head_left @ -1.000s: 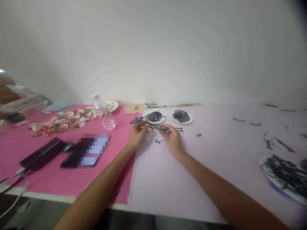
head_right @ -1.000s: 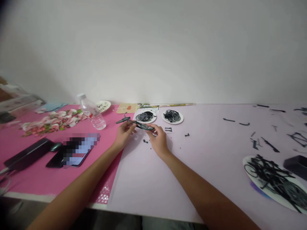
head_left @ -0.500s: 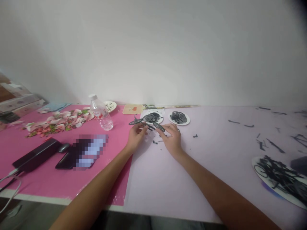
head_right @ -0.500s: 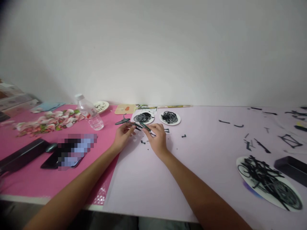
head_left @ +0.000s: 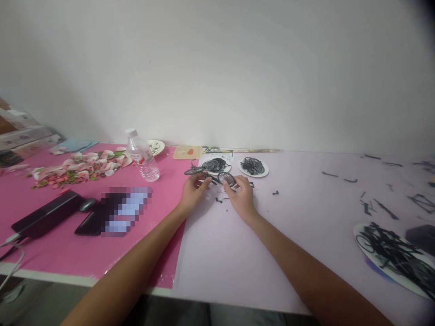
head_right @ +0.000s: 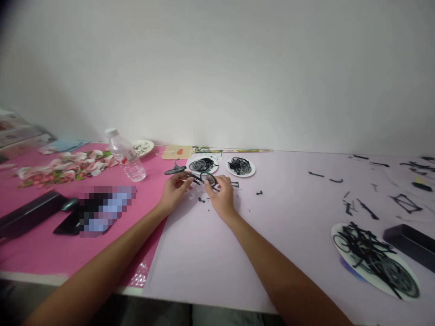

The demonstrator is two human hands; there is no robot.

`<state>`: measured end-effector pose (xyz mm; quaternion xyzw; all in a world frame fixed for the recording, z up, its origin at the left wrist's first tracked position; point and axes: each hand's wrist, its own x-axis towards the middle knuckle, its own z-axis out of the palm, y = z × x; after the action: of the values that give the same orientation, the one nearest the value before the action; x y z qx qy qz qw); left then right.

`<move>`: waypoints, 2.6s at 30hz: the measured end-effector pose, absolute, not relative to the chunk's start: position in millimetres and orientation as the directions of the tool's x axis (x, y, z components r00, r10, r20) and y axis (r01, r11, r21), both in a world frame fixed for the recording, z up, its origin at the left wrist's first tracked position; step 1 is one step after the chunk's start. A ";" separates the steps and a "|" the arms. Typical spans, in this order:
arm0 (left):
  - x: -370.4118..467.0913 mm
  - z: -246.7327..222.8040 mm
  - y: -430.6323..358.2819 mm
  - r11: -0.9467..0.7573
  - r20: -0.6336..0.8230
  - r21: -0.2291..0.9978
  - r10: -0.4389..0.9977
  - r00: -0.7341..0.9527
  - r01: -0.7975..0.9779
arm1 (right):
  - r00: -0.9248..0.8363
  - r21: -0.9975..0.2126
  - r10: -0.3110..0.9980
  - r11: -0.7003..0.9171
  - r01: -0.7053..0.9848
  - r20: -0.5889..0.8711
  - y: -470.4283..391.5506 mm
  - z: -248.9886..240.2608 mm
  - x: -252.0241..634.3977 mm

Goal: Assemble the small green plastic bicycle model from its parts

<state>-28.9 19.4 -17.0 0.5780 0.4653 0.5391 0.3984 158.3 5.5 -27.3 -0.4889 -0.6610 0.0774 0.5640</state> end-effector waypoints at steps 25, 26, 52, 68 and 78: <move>-28.2 -20.4 18.6 -0.347 0.354 0.926 0.935 -0.020 0.152 | -0.011 -0.609 0.717 0.600 0.519 0.697 4.2 -30.7 154.8; -27.9 -19.8 17.8 -0.350 0.358 0.924 0.934 -0.022 0.156 | -0.018 -0.602 0.711 0.608 0.517 0.703 3.5 -30.0 153.9; -23.8 -16.7 10.9 -0.283 0.302 0.942 0.949 -0.089 0.183 | -0.028 -0.618 0.731 0.595 0.514 0.681 -0.4 -32.2 148.4; -22.6 -16.9 10.4 -0.290 0.304 0.945 0.950 -0.075 0.150 | 0.036 -0.597 0.731 0.527 0.605 0.682 -6.0 -25.2 147.2; -22.1 -20.0 11.6 -0.293 0.312 0.937 0.946 -0.083 0.191 | 0.058 -0.634 0.753 0.507 0.584 0.656 -8.2 -23.4 146.0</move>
<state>-22.1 11.6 -20.0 0.5844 0.4865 0.5521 0.3422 146.0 -8.2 -23.4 -0.4900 -0.6817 0.0786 0.5376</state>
